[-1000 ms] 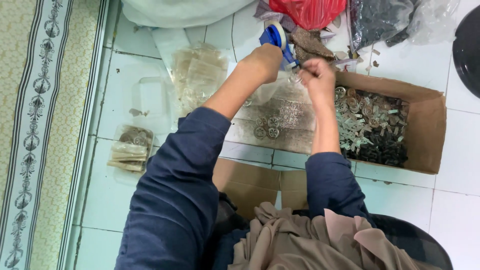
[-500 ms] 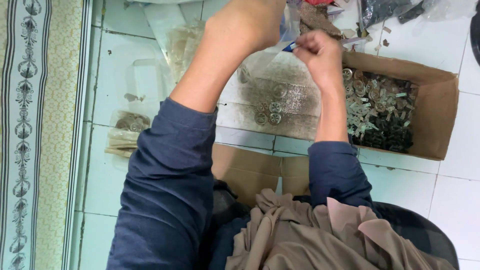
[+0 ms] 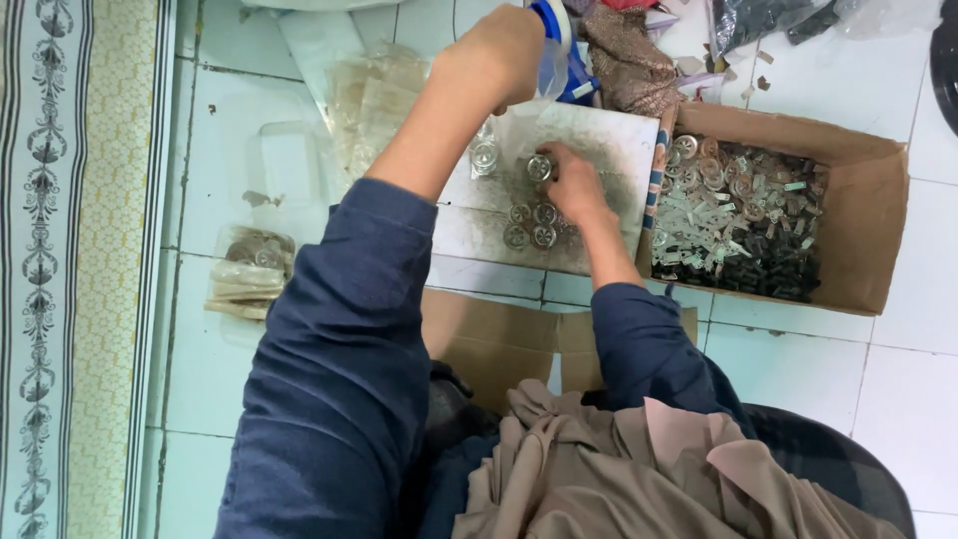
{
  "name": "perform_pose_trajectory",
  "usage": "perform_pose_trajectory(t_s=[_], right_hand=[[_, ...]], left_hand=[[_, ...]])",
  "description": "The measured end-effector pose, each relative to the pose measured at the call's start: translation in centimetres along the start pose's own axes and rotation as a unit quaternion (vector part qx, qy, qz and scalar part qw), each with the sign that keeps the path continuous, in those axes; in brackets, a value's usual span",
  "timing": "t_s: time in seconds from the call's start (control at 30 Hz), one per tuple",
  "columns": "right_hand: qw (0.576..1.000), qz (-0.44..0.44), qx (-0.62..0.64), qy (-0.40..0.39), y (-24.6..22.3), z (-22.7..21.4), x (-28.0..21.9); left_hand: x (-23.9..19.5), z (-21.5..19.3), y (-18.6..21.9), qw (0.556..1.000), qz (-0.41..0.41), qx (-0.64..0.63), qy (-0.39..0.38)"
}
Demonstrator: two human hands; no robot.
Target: Arranging small metal components and placing them into plastic bags, then sealing the bags with tape.
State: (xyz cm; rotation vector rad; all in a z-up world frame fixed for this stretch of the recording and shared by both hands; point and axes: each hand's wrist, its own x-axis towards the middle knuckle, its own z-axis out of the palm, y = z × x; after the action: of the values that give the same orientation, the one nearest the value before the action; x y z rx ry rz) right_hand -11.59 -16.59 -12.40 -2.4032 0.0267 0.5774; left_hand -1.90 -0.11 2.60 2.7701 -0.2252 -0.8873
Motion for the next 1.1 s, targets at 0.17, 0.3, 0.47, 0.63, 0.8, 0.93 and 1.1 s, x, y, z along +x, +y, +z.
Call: perform_pose_trajectory(t_s=[0.17,0.3,0.47,0.63,0.8,0.93,1.1], right_hand=[[0.998,0.061,0.024,-0.007,-0.5,-0.6,0.0],[0.966,0.087,0.219,0.103,-1.8,-3.9,-0.2],[0.886,-0.083,0.391,0.233,-7.2,-10.5,-3.1],[0.918,-0.279,0.153,0.237,-11.2,-11.1,-5.7],[0.92,-0.171,0.254,0.244,-8.9,-10.7,-4.1],[0.988,0.013,0.142,0.055,-8.1,-9.4,-3.9],[0.995,-0.004,0.072,-0.063,-0.7,0.4,-0.7]], left_hand=[[-5.2,-3.6,0.8,0.998,0.039,-0.032,0.046],[-3.4,-2.3,1.0,0.995,0.074,-0.014,0.071],[-1.8,-0.5,0.8,0.999,0.049,-0.008,-0.017],[-1.7,-0.8,1.0,0.999,0.031,-0.038,-0.004],[-4.2,-3.1,-0.3,0.998,0.046,0.042,0.021],[-9.6,-5.5,0.1,0.998,-0.012,-0.032,0.046],[-7.3,-4.3,-0.3,0.997,0.054,-0.006,0.059]])
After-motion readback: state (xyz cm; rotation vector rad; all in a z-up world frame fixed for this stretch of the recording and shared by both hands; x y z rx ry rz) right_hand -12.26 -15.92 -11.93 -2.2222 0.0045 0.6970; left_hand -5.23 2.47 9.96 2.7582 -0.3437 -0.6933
